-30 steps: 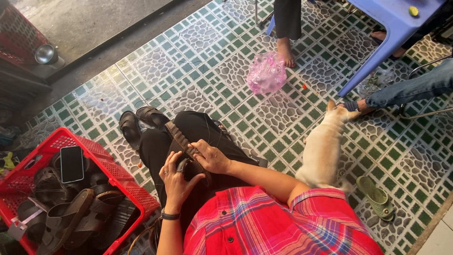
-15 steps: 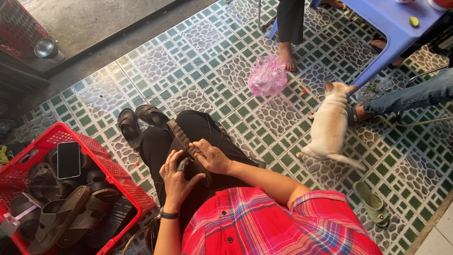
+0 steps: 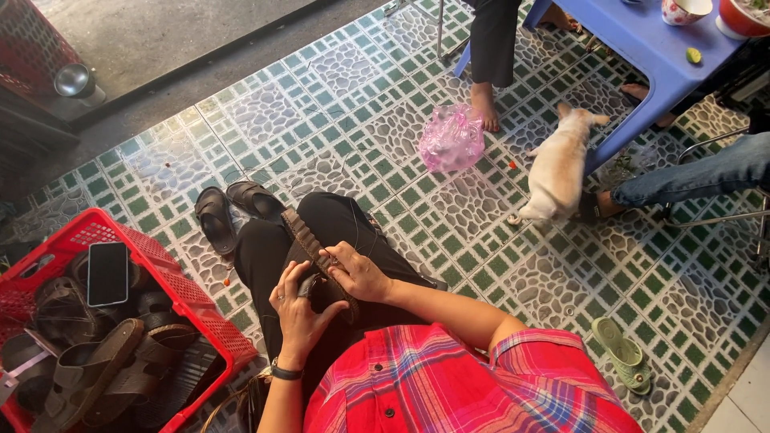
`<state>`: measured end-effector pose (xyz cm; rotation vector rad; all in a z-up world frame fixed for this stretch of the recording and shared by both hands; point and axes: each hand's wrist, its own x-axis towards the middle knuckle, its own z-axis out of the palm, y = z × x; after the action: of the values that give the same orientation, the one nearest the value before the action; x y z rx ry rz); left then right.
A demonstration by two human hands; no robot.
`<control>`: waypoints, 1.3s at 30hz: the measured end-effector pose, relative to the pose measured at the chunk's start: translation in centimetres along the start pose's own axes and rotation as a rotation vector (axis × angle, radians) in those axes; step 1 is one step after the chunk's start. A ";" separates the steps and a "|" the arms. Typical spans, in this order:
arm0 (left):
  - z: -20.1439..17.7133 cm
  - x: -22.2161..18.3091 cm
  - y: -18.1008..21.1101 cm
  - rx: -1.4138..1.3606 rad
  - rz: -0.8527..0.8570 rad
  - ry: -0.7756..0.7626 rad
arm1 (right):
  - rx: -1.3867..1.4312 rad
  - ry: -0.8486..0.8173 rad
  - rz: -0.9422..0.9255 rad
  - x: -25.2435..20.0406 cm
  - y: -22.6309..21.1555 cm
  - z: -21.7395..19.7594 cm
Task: The person is repairing a brown sandal by hand, sewing the sole to the upper using a sewing awl and thread.
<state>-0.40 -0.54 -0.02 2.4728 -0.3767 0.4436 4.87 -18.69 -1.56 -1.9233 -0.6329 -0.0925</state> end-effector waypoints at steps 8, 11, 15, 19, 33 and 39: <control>1.6 0.3 0.1 -0.034 -0.024 -0.013 | 0.034 -0.044 0.085 0.6 -0.3 -2.0; 1.6 0.6 0.3 0.004 0.005 -0.029 | 0.037 -0.064 0.060 1.1 -1.6 -3.6; 1.8 0.6 -0.2 0.015 0.003 -0.067 | 0.034 -0.122 0.067 1.6 -0.3 -6.1; 1.1 1.0 -0.1 0.043 0.013 -0.123 | -0.038 -0.276 0.009 2.5 -0.5 -9.9; 0.0 1.1 0.0 -0.057 -0.007 -0.059 | -0.529 -0.657 -0.188 1.0 -3.5 -12.3; -0.7 1.4 0.1 -0.070 0.014 -0.127 | -0.587 -0.704 -0.263 1.6 -4.2 -11.6</control>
<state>0.69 -0.44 1.18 2.4382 -0.4540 0.2749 6.82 -26.88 7.53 -2.4292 -1.4547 0.2786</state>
